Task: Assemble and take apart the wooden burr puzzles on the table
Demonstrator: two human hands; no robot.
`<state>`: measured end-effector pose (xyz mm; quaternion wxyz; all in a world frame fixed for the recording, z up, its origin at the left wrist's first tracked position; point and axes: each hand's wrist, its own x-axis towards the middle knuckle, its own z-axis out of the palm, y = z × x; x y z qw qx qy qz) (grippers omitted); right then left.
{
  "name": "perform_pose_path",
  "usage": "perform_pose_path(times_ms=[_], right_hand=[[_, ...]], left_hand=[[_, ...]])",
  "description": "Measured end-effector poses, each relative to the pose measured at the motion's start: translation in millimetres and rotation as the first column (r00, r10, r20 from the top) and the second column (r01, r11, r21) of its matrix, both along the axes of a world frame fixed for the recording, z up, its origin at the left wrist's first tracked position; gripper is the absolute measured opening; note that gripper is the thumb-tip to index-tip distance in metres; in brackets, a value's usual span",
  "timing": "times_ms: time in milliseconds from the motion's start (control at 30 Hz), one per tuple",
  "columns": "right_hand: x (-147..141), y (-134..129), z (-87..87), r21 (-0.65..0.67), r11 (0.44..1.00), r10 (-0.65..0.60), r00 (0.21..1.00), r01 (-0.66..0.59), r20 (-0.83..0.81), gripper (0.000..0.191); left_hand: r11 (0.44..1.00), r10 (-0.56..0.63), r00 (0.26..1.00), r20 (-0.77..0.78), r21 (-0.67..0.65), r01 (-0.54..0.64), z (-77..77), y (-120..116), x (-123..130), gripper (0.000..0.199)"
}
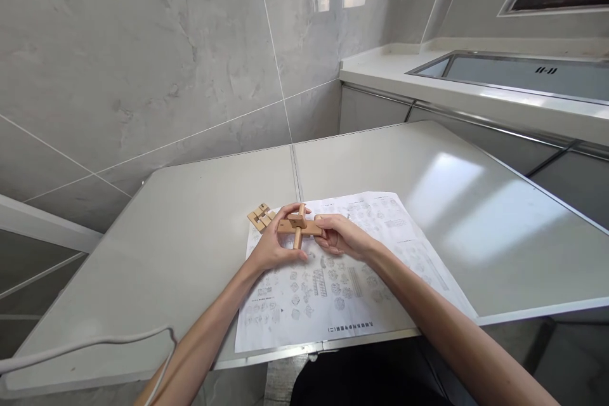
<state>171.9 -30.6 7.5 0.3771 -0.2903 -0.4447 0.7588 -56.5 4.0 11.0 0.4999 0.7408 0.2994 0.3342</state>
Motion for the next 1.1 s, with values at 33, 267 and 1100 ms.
perform_pose_path(times_ms=[33,267,1100], right_hand=[[0.1,0.0,0.2,0.008,1.000,-0.006,1.000,0.006,0.002,0.031],[-3.0,0.1,-0.8,0.136,0.989,-0.074,0.984,0.052,0.161,0.042],[20.7,-0.3,10.1,0.340,0.930,-0.007,0.920,-0.138,0.391,0.057]], left_hand=[[1.000,0.027,1.000,-0.005,0.015,-0.027,0.3,-0.4,0.2,0.103],[0.988,0.129,0.990,-0.060,0.089,-0.123,3.0,-2.6,2.9,0.099],[0.938,0.132,0.986,-0.106,0.336,-0.090,2.4,-13.8,8.3,0.108]])
